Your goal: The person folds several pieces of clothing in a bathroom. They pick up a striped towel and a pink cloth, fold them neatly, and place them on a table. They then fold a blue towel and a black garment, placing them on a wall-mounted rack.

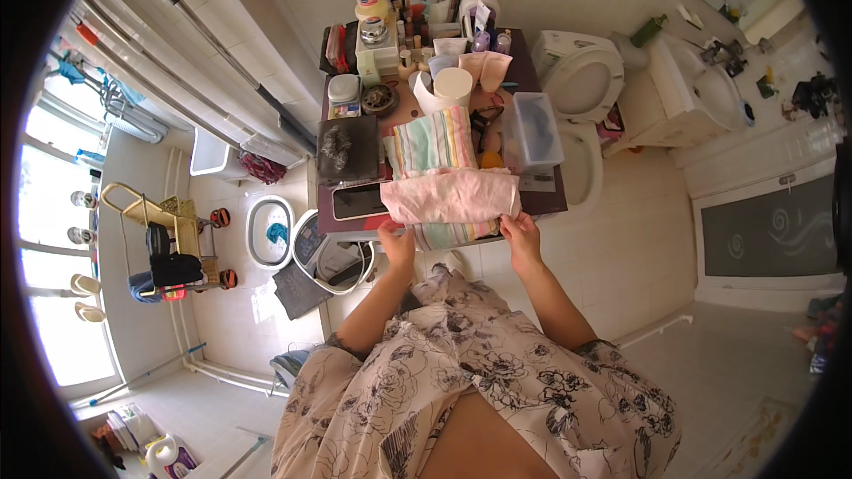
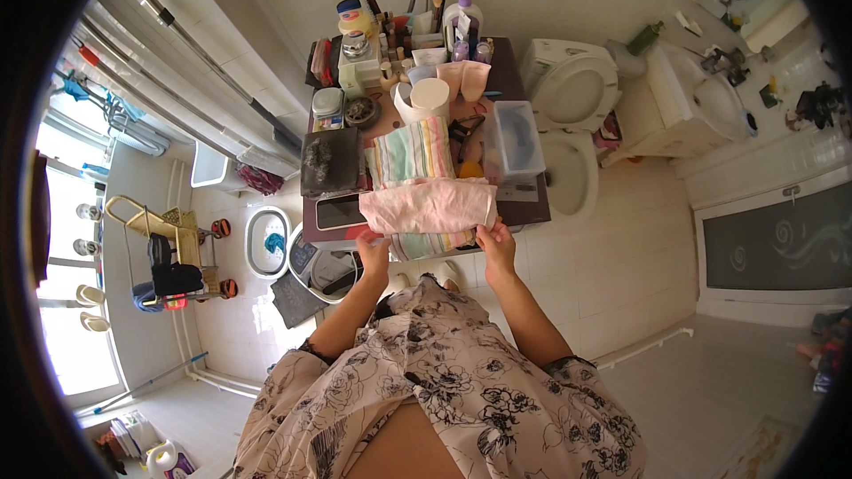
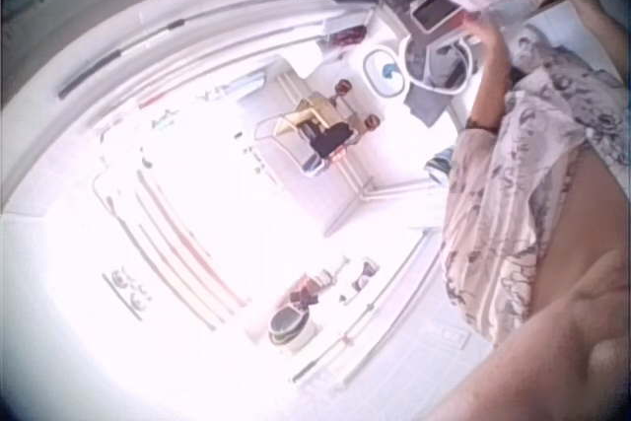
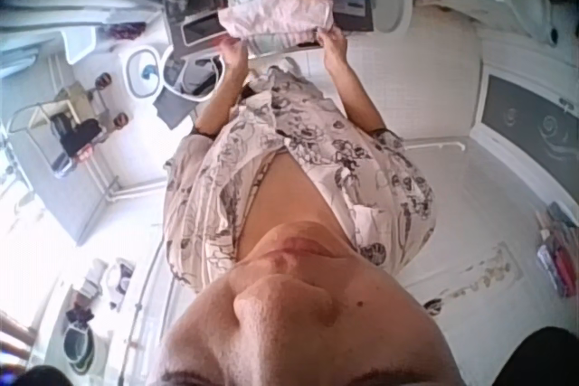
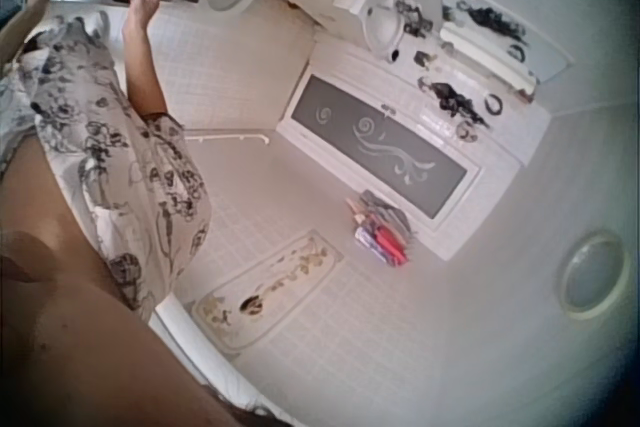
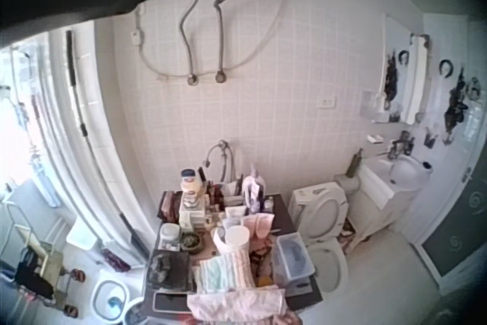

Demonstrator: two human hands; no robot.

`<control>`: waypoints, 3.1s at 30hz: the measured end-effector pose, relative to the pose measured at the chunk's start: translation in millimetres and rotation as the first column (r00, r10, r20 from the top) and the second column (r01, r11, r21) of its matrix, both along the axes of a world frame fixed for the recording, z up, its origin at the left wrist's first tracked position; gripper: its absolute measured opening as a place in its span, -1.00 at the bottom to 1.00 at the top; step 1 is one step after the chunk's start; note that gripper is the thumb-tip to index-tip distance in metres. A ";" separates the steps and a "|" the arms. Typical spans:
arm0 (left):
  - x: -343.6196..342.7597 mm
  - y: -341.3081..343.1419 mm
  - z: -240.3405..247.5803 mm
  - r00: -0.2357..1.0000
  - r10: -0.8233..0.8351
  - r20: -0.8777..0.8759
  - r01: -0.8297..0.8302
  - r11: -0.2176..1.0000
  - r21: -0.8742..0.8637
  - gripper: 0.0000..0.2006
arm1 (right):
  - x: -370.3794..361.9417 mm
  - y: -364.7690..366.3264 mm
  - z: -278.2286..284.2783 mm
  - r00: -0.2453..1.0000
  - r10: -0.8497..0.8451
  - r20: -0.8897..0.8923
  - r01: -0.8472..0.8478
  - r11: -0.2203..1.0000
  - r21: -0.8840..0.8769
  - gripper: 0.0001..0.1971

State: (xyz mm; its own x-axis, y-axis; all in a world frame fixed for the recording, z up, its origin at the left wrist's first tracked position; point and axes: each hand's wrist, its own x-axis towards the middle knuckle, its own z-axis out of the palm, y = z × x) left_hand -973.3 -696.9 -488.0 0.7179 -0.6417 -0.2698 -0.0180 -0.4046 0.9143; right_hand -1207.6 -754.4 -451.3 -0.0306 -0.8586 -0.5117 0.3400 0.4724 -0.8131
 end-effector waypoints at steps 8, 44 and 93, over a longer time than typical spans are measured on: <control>17.2 -31.8 91.2 0.541 -0.144 -0.829 0.011 0.986 -0.165 -0.90 | 0.9 -29.1 68.7 0.992 0.088 0.093 -0.069 0.980 -0.189 -0.78; 91.5 -74.4 99.9 0.742 -0.591 0.317 0.670 0.670 -0.319 -0.79 | -59.0 -84.7 80.1 0.806 0.382 -0.452 -0.590 0.583 -0.558 -0.83; -53.3 -39.8 75.0 0.095 -0.653 0.751 0.765 0.531 0.365 -0.39 | -42.3 -12.1 -8.5 0.969 -0.037 0.243 -0.036 0.957 0.287 -0.70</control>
